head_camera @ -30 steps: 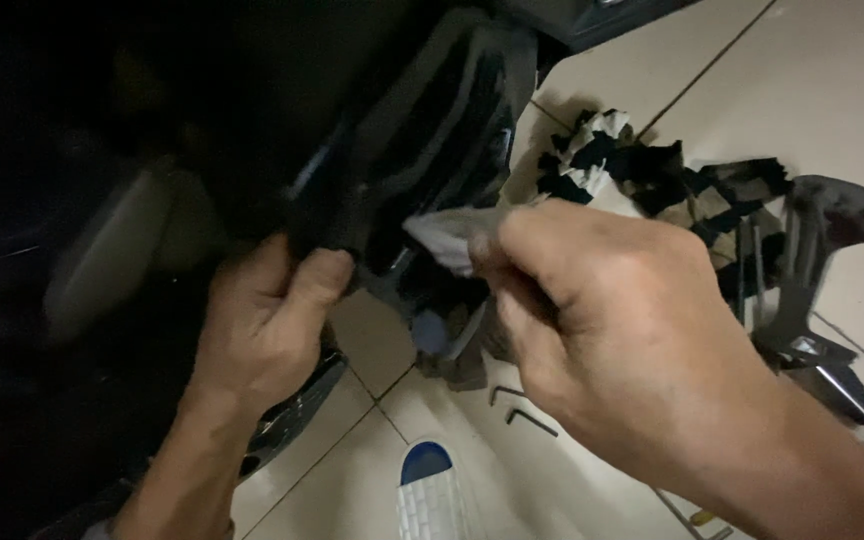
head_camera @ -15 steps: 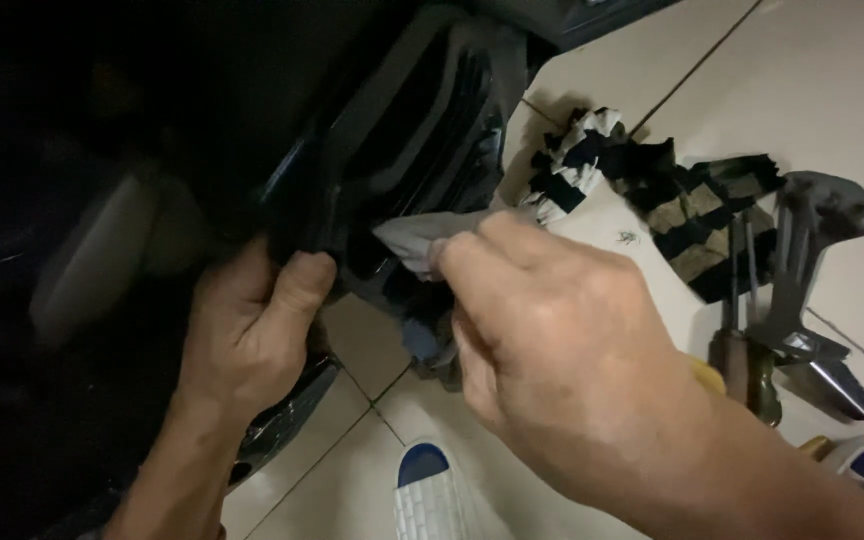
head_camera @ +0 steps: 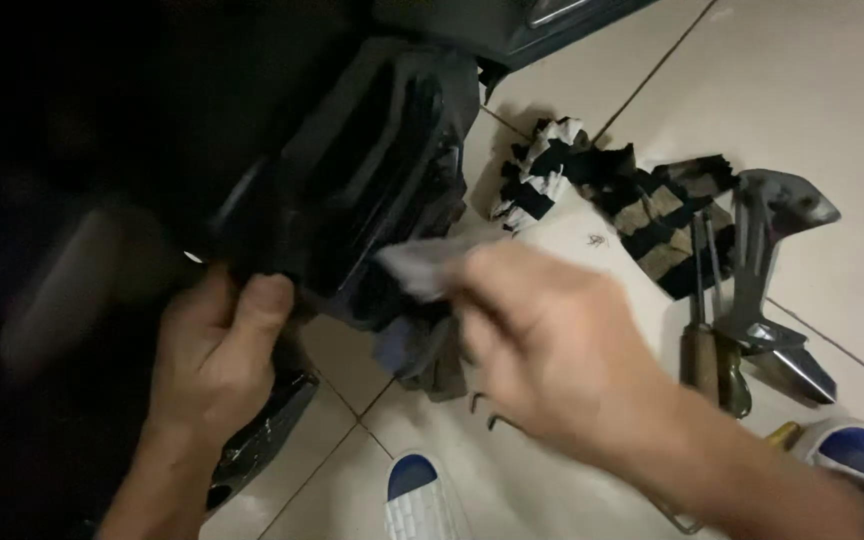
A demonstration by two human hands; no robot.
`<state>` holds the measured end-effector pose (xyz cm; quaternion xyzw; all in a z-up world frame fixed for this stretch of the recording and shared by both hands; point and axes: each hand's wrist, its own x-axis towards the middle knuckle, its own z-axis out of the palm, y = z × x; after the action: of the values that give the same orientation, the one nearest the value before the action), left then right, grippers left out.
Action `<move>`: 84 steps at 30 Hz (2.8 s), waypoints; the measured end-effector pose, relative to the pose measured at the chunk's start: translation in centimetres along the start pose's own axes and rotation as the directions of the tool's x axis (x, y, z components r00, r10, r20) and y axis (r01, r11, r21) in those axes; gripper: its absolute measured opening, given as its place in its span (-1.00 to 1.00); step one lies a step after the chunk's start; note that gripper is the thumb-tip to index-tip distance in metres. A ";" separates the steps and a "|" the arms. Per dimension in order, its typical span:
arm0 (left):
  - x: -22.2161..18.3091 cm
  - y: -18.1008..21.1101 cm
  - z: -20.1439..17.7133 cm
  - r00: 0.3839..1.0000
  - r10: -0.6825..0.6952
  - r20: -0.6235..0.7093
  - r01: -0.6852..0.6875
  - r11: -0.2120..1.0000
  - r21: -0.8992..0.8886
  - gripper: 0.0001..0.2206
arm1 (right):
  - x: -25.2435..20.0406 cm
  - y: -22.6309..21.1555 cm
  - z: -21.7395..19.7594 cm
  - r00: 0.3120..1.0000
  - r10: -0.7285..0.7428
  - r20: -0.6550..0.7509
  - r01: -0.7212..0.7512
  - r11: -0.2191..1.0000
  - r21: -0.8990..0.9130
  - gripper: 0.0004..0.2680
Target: Cleaning and maintaining motorcycle plastic components using a cloth and a tool
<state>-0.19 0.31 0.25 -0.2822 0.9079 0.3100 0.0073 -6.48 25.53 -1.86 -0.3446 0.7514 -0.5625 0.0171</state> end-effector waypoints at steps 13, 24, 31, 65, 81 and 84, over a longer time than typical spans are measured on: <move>-0.5 0.7 0.1 0.994 0.003 -0.107 0.001 0.999 0.037 -0.64 | 2.3 3.9 -2.2 0.957 0.182 -0.228 -0.212 0.970 -0.118 -0.82; -0.5 1.2 0.2 0.995 -0.056 -0.079 0.050 0.996 -0.075 -0.62 | 5.4 3.5 -2.7 0.999 -0.047 -0.003 0.039 0.858 -0.513 -0.93; 0.1 -0.3 0.3 0.981 0.192 -0.020 -0.193 0.973 -0.125 -0.66 | 6.6 3.0 -3.0 0.995 0.001 0.098 0.051 0.848 -0.527 -0.88; 0.6 -1.2 0.2 0.973 0.226 -0.045 -0.228 0.972 -0.049 -0.57 | 5.9 2.1 0.3 0.993 -0.109 0.050 0.114 0.720 -0.684 -0.92; -0.6 0.2 0.6 0.978 0.085 -0.189 -0.082 0.996 0.021 -0.58 | 3.6 2.9 -5.8 0.978 0.209 0.026 -0.186 0.915 -0.358 -0.83; -0.6 0.5 0.6 0.982 -0.028 -0.186 0.025 1.000 -0.020 -0.59 | 4.3 3.0 -5.5 0.997 0.077 -0.022 -0.080 0.927 -0.366 -0.85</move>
<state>-0.04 1.24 0.17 -0.3218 0.8981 0.2900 -0.0759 -13.53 28.21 -0.86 -0.3094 0.8563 -0.4126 -0.0277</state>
